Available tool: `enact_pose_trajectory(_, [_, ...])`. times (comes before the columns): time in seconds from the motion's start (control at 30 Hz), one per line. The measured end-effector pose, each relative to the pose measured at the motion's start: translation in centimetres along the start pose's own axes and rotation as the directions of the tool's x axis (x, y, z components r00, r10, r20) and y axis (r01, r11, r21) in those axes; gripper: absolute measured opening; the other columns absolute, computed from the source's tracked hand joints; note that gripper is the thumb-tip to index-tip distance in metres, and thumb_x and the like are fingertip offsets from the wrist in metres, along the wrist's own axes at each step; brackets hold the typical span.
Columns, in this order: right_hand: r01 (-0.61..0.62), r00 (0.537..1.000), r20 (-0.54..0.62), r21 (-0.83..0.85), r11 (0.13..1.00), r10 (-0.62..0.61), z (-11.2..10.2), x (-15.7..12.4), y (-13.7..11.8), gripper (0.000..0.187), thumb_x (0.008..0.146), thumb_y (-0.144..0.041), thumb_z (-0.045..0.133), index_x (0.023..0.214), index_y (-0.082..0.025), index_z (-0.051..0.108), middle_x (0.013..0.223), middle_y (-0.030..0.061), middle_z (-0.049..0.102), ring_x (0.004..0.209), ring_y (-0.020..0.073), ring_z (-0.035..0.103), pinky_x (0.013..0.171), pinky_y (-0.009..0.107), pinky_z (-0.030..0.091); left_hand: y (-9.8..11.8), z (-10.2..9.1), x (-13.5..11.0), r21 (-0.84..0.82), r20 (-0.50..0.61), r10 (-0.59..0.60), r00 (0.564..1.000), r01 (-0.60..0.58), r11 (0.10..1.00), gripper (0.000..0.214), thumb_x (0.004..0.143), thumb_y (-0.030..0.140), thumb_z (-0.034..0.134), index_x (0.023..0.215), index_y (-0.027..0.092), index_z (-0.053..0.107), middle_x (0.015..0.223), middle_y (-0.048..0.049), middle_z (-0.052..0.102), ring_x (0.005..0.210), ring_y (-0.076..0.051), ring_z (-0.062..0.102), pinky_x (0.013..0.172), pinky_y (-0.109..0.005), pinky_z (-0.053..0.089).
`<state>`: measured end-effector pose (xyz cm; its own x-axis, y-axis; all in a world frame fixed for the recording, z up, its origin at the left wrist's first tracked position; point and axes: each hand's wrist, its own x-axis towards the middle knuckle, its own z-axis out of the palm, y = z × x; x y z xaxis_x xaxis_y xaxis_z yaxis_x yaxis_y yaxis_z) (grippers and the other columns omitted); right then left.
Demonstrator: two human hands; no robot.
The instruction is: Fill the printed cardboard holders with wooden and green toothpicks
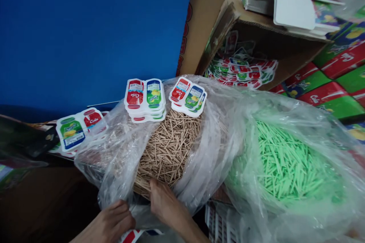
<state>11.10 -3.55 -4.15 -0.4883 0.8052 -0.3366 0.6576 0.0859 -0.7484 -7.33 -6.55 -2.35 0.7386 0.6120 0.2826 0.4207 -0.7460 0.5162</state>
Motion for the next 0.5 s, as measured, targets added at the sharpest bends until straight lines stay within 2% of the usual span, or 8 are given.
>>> enact_pose_trajectory(0.13, [-0.047, 0.999, 0.020, 0.136, 0.990, 0.044, -0.4, 0.2, -0.1, 0.020, 0.087, -0.018, 0.036, 0.098, -0.017, 0.052, 0.085, 0.0074, 0.063, 0.082, 0.0202, 0.059, 0.073, 0.032, 0.044, 0.0, 0.2, -0.3, -0.025, 0.032, -0.015, 0.999, 0.016, 1.000, 0.049, 0.095, 0.020, 0.004, 0.068, 0.019, 0.045, 0.053, -0.0019, 0.053, 0.048, -0.016, 0.045, 0.053, -0.028, 0.037])
enact_pose_trajectory(0.2, [-0.091, 0.996, 0.049, 0.295, 0.951, 0.080, -1.2, 0.2, -0.2, 0.019, 0.088, -0.024, 0.035, 0.092, -0.018, 0.053, 0.075, 0.0034, 0.059, 0.070, 0.0173, 0.057, 0.066, 0.030, 0.044, 0.0, -0.7, -0.1, -0.084, 0.035, -0.060, 0.998, 0.063, 0.994, 0.044, 0.096, 0.026, 0.012, 0.073, 0.019, 0.049, 0.071, -0.0077, 0.063, 0.060, -0.018, 0.055, 0.059, -0.028, 0.044])
enact_pose_trajectory(0.23, [-0.107, 0.994, 0.067, 0.391, 0.914, 0.088, -1.7, 0.1, -0.3, 0.019, 0.088, -0.026, 0.037, 0.089, -0.018, 0.054, 0.070, 0.0011, 0.056, 0.064, 0.0156, 0.054, 0.062, 0.029, 0.043, 0.0, -1.4, 0.2, -0.117, 0.034, -0.101, 0.994, 0.104, 0.988, 0.040, 0.095, 0.029, 0.018, 0.077, 0.018, 0.052, 0.090, -0.0133, 0.065, 0.076, -0.020, 0.060, 0.067, -0.029, 0.047])
enact_pose_trajectory(0.27, [-0.115, 0.993, 0.081, 0.493, 0.863, 0.086, -2.2, 0.1, -0.3, 0.018, 0.087, -0.029, 0.039, 0.087, -0.019, 0.055, 0.067, -0.0006, 0.054, 0.061, 0.0145, 0.052, 0.059, 0.028, 0.043, 0.0, -2.2, 0.7, -0.153, 0.029, -0.152, 0.988, 0.154, 0.976, 0.037, 0.095, 0.031, 0.023, 0.080, 0.017, 0.054, 0.114, -0.0177, 0.059, 0.097, -0.024, 0.058, 0.079, -0.032, 0.048])
enact_pose_trajectory(0.33, [-0.112, 0.993, 0.109, 0.685, 0.720, 0.051, -3.1, -0.2, -0.4, 0.018, 0.084, -0.035, 0.049, 0.084, -0.021, 0.059, 0.065, -0.0023, 0.053, 0.061, 0.0143, 0.051, 0.060, 0.029, 0.044, -0.2, -3.9, 2.2, -0.221, 0.029, -0.265, 0.964, 0.265, 0.939, 0.032, 0.093, 0.033, 0.032, 0.085, 0.016, 0.057, 0.145, -0.0176, 0.029, 0.130, -0.030, 0.033, 0.099, -0.044, 0.036])
enact_pose_trajectory(0.37, [-0.109, 0.993, 0.118, 0.759, 0.642, 0.028, -3.5, -0.3, -0.5, 0.018, 0.080, -0.038, 0.056, 0.083, -0.021, 0.061, 0.064, -0.0026, 0.054, 0.064, 0.0152, 0.053, 0.062, 0.030, 0.045, -0.3, -4.5, 3.2, -0.263, 0.040, -0.323, 0.946, 0.322, 0.910, 0.028, 0.093, 0.029, 0.035, 0.082, 0.016, 0.058, 0.149, -0.0151, 0.022, 0.134, -0.029, 0.024, 0.104, -0.046, 0.030])
enact_pose_trajectory(0.43, [-0.093, 0.994, 0.112, 0.847, 0.524, -0.005, -3.8, -0.4, -0.5, 0.019, 0.071, -0.039, 0.069, 0.079, -0.022, 0.064, 0.067, -0.0022, 0.059, 0.070, 0.0176, 0.056, 0.069, 0.034, 0.048, -0.6, -5.3, 5.6, -0.345, 0.114, -0.362, 0.925, 0.379, 0.859, 0.023, 0.092, 0.026, 0.040, 0.085, 0.016, 0.058, 0.150, -0.0143, 0.022, 0.136, -0.025, 0.023, 0.104, -0.041, 0.033])
enact_pose_trajectory(0.5, [-0.066, 0.998, 0.064, 0.874, 0.481, 0.020, -3.8, -0.3, -0.4, 0.021, 0.070, -0.037, 0.072, 0.082, -0.021, 0.066, 0.078, -0.0002, 0.064, 0.074, 0.0185, 0.059, 0.072, 0.036, 0.049, -0.9, -5.2, 8.1, -0.380, 0.218, -0.260, 0.941, 0.327, 0.865, 0.021, 0.091, 0.023, 0.043, 0.084, 0.015, 0.060, 0.147, -0.0145, 0.031, 0.131, -0.023, 0.033, 0.103, -0.037, 0.035])
